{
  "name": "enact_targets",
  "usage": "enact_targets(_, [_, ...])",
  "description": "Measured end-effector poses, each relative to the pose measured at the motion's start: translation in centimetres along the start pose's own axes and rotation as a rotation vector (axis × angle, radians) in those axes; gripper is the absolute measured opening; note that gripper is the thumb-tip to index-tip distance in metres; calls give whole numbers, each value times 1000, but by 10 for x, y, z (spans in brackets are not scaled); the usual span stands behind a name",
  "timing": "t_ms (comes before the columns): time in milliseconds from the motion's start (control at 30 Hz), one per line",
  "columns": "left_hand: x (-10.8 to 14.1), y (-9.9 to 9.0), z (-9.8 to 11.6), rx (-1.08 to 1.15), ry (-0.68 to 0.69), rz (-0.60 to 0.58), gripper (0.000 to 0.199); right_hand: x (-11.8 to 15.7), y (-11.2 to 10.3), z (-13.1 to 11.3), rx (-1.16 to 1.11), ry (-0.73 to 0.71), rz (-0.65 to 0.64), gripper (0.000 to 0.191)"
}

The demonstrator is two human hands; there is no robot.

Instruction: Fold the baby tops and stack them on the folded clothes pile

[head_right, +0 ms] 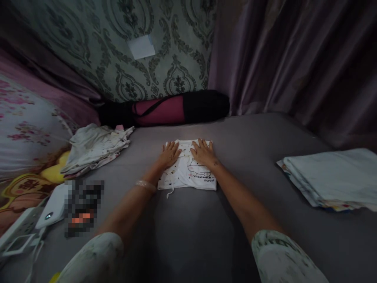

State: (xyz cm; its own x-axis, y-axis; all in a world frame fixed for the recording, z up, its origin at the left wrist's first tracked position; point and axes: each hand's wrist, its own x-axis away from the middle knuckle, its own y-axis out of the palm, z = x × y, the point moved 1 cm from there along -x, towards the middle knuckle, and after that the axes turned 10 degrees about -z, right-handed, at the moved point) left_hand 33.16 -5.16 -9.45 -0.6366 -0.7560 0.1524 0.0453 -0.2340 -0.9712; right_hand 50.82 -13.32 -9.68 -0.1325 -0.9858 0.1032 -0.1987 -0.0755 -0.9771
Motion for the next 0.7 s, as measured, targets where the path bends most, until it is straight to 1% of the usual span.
enact_targets(100, [11,1,5,-56,89,60,60,12,-2,3,9,-93,6,55])
enact_targets(200, [21,10,8,-91,173,39,59,23,3,3,56,-164,0,53])
enact_targets(333, [23,18,6,-107,175,14,59,28,9,1,86,-162,23,52])
enact_targets(500, [23,15,9,-107,170,2,58,25,9,0,68,-166,31,51])
enact_targets(600, [31,10,12,-101,142,63,57,30,7,3,-6,-187,60,52])
enact_targets(700, [54,4,9,-42,141,183,54,52,3,7,-90,-246,104,51])
